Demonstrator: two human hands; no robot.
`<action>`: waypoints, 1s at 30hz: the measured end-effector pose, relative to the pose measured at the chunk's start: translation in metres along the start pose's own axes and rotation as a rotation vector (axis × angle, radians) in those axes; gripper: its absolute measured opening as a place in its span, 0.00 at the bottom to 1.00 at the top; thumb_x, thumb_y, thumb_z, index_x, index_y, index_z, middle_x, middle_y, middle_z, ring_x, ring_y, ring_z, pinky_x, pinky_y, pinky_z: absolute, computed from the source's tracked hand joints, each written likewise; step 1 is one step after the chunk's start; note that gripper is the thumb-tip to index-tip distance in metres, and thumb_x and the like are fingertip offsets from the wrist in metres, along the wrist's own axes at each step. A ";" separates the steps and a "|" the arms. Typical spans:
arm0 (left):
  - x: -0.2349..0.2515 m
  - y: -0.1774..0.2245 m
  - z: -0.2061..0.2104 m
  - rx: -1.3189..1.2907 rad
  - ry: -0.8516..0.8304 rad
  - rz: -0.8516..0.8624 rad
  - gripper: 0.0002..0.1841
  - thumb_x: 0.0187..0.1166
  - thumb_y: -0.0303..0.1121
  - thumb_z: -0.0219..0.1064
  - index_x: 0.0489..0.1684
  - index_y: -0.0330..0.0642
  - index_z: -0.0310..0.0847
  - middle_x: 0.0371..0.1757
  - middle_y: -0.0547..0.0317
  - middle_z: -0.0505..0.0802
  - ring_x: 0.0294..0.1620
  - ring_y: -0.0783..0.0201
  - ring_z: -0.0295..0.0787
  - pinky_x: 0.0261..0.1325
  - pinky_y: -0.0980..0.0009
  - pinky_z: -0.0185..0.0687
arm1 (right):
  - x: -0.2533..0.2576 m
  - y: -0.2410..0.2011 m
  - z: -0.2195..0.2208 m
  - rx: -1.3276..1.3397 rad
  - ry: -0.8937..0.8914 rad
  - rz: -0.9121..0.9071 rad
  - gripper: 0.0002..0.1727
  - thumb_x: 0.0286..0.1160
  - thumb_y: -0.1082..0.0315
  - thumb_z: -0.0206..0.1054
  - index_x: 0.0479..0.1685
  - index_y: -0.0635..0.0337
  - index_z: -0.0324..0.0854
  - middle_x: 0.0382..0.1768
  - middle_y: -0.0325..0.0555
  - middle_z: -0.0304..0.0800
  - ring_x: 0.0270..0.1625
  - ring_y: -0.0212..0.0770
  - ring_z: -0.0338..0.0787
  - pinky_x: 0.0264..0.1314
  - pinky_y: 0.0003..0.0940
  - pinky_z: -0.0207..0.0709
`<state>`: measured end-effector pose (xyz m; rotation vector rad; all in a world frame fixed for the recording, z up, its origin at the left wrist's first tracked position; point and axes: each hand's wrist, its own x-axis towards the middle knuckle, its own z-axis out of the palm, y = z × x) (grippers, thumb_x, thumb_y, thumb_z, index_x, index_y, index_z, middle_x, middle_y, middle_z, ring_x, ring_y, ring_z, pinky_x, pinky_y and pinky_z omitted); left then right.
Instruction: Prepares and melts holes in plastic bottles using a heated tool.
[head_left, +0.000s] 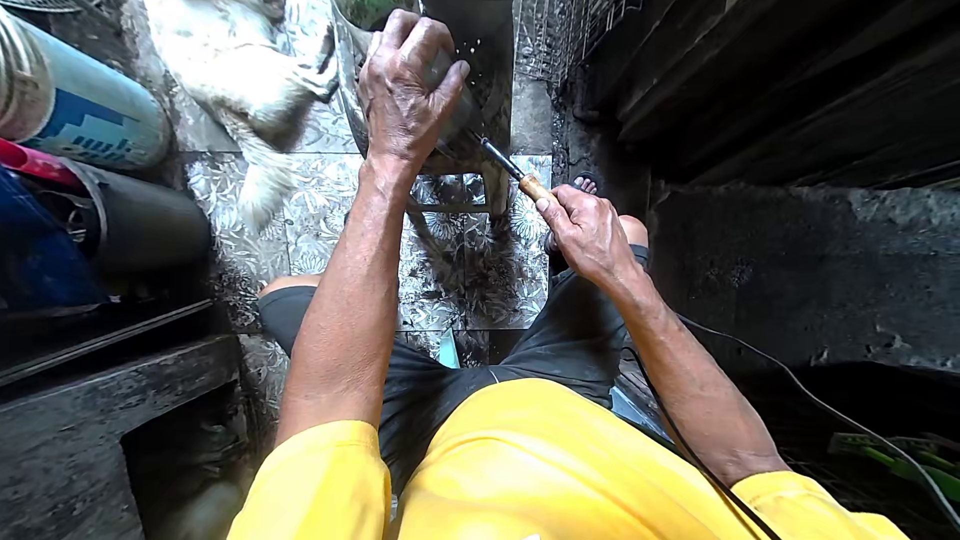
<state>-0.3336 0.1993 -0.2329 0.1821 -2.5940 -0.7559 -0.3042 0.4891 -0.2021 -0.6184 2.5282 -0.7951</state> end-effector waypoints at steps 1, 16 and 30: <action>0.001 0.000 0.001 -0.002 0.002 -0.002 0.16 0.80 0.53 0.66 0.49 0.54 0.92 0.58 0.59 0.93 0.60 0.57 0.87 0.61 0.54 0.79 | 0.000 0.000 0.000 -0.003 0.001 0.001 0.24 0.92 0.45 0.48 0.46 0.51 0.85 0.25 0.41 0.84 0.32 0.44 0.86 0.46 0.56 0.72; 0.002 0.001 0.001 0.020 -0.025 -0.015 0.18 0.81 0.55 0.65 0.51 0.55 0.91 0.58 0.58 0.92 0.58 0.56 0.88 0.59 0.54 0.81 | 0.008 -0.009 0.005 -0.005 0.011 0.026 0.23 0.90 0.46 0.49 0.39 0.51 0.82 0.24 0.41 0.81 0.30 0.45 0.84 0.37 0.53 0.72; 0.021 0.018 0.001 0.083 -0.180 0.119 0.18 0.79 0.54 0.68 0.53 0.53 0.91 0.60 0.52 0.93 0.63 0.47 0.87 0.64 0.46 0.79 | -0.018 0.010 -0.004 0.057 0.067 0.007 0.24 0.92 0.46 0.49 0.40 0.52 0.84 0.21 0.41 0.80 0.26 0.43 0.83 0.34 0.52 0.73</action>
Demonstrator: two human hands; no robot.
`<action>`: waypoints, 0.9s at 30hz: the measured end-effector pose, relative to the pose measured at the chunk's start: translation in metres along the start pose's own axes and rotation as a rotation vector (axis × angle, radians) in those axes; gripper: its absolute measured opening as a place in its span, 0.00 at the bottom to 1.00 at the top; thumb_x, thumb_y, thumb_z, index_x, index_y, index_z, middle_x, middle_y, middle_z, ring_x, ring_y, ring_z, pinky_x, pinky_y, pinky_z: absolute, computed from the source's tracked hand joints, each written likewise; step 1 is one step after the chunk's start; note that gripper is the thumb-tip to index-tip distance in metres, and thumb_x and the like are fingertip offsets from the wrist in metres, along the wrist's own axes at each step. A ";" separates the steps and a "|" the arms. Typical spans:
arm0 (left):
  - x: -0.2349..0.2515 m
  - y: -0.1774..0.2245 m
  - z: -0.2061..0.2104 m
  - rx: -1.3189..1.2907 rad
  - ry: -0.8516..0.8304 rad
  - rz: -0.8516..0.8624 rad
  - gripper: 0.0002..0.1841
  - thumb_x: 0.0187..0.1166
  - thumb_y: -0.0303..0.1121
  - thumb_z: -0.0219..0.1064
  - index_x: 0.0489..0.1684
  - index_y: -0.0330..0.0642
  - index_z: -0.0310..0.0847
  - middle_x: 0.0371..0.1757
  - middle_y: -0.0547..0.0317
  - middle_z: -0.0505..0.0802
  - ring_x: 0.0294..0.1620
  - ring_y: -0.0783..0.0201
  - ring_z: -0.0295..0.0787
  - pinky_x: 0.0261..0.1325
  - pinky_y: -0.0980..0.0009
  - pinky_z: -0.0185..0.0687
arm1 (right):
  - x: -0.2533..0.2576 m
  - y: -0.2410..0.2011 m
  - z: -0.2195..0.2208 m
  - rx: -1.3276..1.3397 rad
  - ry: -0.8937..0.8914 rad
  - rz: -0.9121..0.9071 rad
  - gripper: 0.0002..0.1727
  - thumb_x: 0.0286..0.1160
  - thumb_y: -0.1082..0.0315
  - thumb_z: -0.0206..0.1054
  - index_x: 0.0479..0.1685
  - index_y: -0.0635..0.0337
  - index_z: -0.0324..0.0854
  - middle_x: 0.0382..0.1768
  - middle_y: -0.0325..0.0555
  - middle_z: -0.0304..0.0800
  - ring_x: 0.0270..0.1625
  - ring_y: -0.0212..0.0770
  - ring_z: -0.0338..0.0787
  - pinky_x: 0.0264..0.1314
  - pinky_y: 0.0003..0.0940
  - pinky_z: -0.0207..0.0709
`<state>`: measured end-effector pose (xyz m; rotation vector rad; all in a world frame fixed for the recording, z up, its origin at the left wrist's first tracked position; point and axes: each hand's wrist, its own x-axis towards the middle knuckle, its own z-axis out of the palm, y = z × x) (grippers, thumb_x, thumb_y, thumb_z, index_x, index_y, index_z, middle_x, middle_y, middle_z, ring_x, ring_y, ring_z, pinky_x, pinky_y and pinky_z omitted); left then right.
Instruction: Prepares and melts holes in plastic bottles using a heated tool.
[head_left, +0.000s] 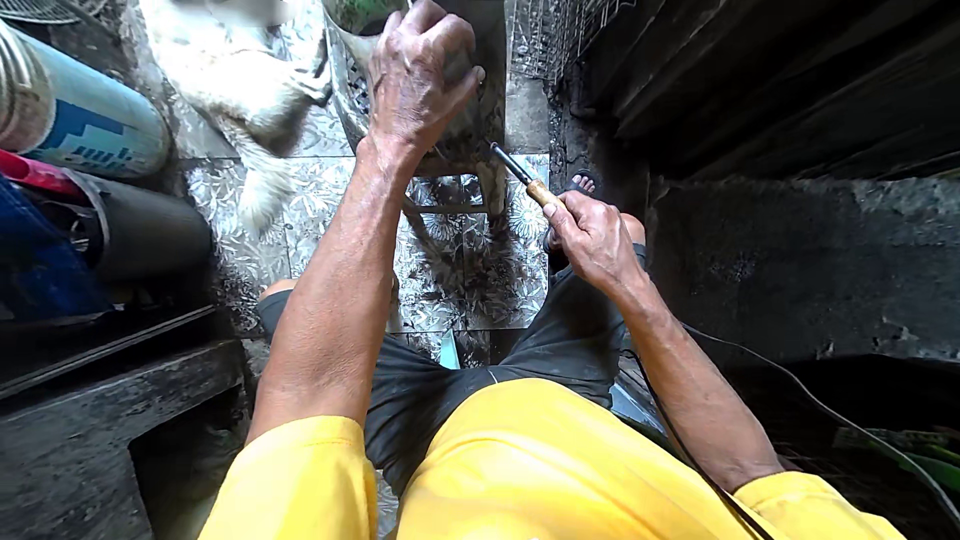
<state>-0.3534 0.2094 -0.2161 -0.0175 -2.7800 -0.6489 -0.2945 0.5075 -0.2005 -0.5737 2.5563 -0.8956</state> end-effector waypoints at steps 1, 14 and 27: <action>0.004 0.003 0.000 0.010 -0.026 0.023 0.18 0.79 0.53 0.68 0.53 0.53 0.90 0.59 0.52 0.93 0.64 0.46 0.87 0.64 0.46 0.80 | 0.000 0.003 0.000 0.005 -0.004 0.037 0.24 0.91 0.46 0.50 0.40 0.51 0.85 0.22 0.40 0.81 0.29 0.43 0.84 0.36 0.52 0.74; 0.014 0.014 -0.021 0.108 -0.250 0.092 0.38 0.78 0.55 0.67 0.87 0.47 0.67 0.84 0.47 0.78 0.81 0.44 0.76 0.80 0.43 0.71 | 0.009 0.023 0.016 0.100 -0.050 0.135 0.25 0.91 0.47 0.50 0.44 0.57 0.84 0.32 0.49 0.85 0.38 0.49 0.88 0.43 0.55 0.78; 0.015 0.017 -0.016 0.010 -0.246 0.049 0.36 0.70 0.52 0.67 0.80 0.45 0.76 0.80 0.47 0.81 0.81 0.45 0.76 0.80 0.42 0.69 | 0.009 0.019 0.015 0.127 -0.125 0.191 0.22 0.92 0.50 0.50 0.44 0.58 0.80 0.30 0.49 0.82 0.36 0.51 0.86 0.41 0.56 0.77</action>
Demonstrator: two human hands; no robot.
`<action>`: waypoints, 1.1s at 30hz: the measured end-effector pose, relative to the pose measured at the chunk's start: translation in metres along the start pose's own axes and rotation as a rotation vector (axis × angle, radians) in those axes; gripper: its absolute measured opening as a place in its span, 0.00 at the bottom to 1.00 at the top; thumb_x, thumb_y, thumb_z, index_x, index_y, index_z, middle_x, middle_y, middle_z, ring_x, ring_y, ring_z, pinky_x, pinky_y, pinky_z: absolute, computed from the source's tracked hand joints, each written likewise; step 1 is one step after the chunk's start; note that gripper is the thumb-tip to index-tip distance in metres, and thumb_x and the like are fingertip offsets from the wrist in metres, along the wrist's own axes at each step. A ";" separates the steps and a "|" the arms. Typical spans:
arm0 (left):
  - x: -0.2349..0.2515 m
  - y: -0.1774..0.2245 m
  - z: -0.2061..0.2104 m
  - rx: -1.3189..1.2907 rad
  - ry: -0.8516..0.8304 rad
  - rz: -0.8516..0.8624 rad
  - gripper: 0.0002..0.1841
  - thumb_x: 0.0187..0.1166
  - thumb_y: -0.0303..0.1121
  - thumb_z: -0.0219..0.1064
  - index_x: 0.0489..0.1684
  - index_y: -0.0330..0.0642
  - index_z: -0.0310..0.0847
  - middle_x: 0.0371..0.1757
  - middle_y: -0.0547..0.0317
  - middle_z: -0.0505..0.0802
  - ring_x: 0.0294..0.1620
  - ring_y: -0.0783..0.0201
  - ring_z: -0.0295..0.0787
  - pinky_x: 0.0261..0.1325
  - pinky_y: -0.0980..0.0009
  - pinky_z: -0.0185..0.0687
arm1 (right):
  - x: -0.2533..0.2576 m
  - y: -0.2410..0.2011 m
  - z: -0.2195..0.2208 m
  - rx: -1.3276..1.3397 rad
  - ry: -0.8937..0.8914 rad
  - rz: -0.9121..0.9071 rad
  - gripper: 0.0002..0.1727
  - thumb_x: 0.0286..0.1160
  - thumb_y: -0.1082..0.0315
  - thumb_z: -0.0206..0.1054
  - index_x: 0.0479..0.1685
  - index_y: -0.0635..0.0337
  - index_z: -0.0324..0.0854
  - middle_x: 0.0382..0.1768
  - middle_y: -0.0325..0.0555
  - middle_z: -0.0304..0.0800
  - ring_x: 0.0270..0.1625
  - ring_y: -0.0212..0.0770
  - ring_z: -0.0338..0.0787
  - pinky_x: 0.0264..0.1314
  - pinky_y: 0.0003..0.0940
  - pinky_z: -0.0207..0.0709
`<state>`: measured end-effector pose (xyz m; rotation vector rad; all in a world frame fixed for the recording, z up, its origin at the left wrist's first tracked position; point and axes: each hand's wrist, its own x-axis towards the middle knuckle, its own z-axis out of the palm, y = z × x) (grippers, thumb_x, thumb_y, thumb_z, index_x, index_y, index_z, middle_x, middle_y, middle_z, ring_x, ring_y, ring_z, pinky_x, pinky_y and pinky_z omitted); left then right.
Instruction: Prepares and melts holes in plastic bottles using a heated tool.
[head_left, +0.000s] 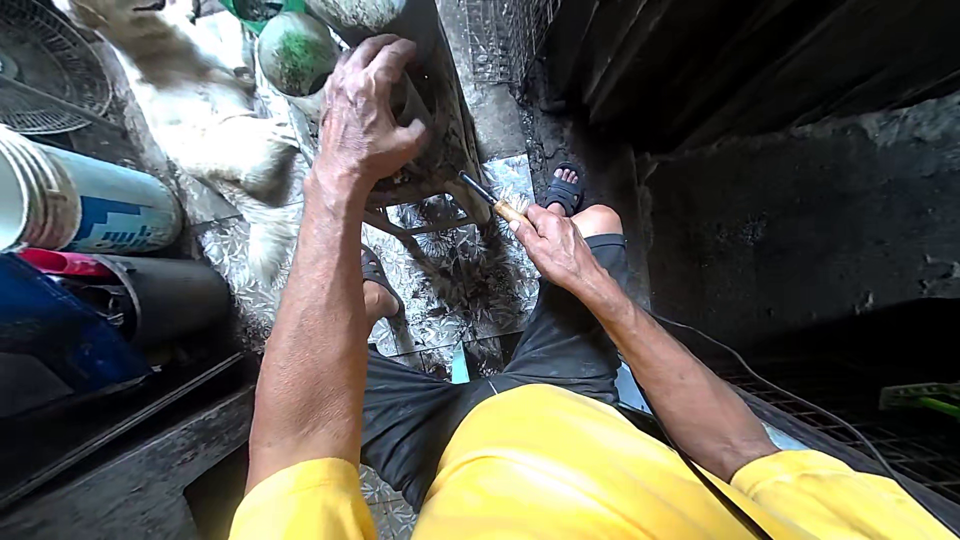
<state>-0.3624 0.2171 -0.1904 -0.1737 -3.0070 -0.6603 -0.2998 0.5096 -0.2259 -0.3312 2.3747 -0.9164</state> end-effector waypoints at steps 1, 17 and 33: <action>0.000 0.002 -0.001 0.028 -0.002 -0.073 0.39 0.70 0.58 0.66 0.83 0.48 0.73 0.82 0.49 0.79 0.82 0.44 0.74 0.80 0.41 0.68 | 0.000 0.000 0.001 0.001 0.006 0.003 0.22 0.91 0.50 0.51 0.42 0.57 0.80 0.29 0.48 0.81 0.35 0.50 0.86 0.40 0.56 0.76; 0.003 0.013 0.009 0.096 -0.030 -0.211 0.33 0.76 0.65 0.62 0.77 0.57 0.78 0.76 0.46 0.82 0.79 0.39 0.74 0.74 0.36 0.71 | 0.010 0.005 0.011 0.007 0.033 -0.009 0.24 0.90 0.44 0.54 0.38 0.56 0.80 0.25 0.46 0.80 0.32 0.49 0.84 0.38 0.54 0.76; 0.030 -0.020 0.014 0.060 0.125 -0.211 0.28 0.77 0.62 0.65 0.70 0.59 0.86 0.63 0.54 0.93 0.63 0.49 0.90 0.66 0.42 0.79 | 0.013 -0.002 0.012 0.015 0.043 -0.039 0.23 0.91 0.47 0.52 0.38 0.56 0.80 0.24 0.44 0.79 0.30 0.46 0.83 0.37 0.52 0.75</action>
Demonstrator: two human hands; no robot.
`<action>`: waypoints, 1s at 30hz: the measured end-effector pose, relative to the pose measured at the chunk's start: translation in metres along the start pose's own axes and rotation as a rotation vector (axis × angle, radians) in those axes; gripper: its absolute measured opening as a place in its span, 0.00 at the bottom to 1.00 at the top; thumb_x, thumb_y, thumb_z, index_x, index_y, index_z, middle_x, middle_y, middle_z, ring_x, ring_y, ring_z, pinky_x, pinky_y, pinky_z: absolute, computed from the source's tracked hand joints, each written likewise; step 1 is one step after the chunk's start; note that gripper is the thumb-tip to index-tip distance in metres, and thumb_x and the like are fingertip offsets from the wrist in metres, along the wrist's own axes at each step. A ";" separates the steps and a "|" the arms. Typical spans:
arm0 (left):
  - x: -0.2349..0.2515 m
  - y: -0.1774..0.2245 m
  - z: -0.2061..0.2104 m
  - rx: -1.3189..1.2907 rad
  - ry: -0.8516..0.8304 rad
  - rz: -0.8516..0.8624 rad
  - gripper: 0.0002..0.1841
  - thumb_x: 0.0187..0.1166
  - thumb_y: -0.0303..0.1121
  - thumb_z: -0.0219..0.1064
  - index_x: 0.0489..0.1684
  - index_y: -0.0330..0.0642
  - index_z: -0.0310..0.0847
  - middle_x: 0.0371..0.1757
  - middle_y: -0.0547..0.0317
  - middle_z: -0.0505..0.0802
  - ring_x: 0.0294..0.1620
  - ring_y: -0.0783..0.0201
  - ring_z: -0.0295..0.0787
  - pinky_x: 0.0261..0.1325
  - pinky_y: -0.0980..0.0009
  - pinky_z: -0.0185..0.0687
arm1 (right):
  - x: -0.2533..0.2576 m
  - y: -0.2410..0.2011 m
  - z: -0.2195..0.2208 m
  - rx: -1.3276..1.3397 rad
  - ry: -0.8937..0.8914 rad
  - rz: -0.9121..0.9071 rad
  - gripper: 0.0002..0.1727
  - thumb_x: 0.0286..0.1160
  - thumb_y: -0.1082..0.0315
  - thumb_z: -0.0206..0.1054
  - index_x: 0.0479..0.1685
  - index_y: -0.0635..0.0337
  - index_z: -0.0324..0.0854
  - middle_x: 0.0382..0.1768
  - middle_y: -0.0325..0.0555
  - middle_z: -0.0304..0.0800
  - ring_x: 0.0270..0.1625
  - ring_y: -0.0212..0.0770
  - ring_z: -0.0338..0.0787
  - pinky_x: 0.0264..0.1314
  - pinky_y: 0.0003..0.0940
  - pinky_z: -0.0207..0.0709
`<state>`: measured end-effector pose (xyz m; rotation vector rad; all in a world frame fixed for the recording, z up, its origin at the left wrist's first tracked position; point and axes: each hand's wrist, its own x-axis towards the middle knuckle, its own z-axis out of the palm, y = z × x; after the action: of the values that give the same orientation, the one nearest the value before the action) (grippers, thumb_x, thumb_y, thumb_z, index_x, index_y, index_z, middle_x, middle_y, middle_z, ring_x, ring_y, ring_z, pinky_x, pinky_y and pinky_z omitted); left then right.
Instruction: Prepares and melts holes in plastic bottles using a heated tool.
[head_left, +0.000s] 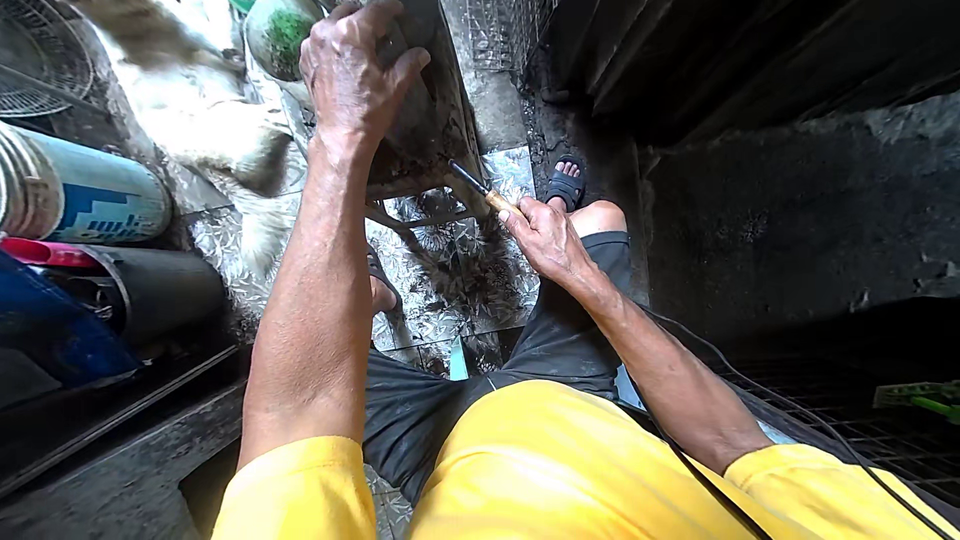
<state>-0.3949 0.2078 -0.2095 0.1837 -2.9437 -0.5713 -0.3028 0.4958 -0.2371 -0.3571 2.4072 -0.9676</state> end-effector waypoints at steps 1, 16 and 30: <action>0.002 0.002 -0.001 0.006 -0.010 -0.016 0.27 0.77 0.62 0.66 0.69 0.59 0.87 0.62 0.53 0.94 0.63 0.49 0.90 0.65 0.41 0.80 | 0.000 -0.001 0.000 0.009 0.001 -0.002 0.23 0.91 0.47 0.52 0.38 0.56 0.80 0.23 0.44 0.78 0.29 0.46 0.83 0.36 0.51 0.74; -0.010 0.039 -0.021 0.063 -0.035 -0.182 0.27 0.78 0.58 0.68 0.52 0.39 0.90 0.54 0.38 0.93 0.63 0.36 0.88 0.67 0.36 0.75 | -0.002 -0.003 -0.002 0.000 0.039 -0.014 0.21 0.90 0.50 0.52 0.40 0.56 0.82 0.25 0.43 0.80 0.31 0.45 0.83 0.37 0.50 0.74; 0.000 0.024 -0.009 0.094 -0.052 -0.182 0.29 0.77 0.63 0.64 0.51 0.45 0.90 0.53 0.43 0.94 0.59 0.39 0.90 0.63 0.36 0.76 | 0.008 0.001 -0.007 0.001 0.045 -0.013 0.22 0.90 0.49 0.51 0.41 0.55 0.83 0.25 0.43 0.81 0.31 0.45 0.84 0.37 0.50 0.74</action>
<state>-0.3961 0.2268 -0.1915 0.4578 -3.0269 -0.4660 -0.3128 0.4972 -0.2366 -0.3552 2.4475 -0.9928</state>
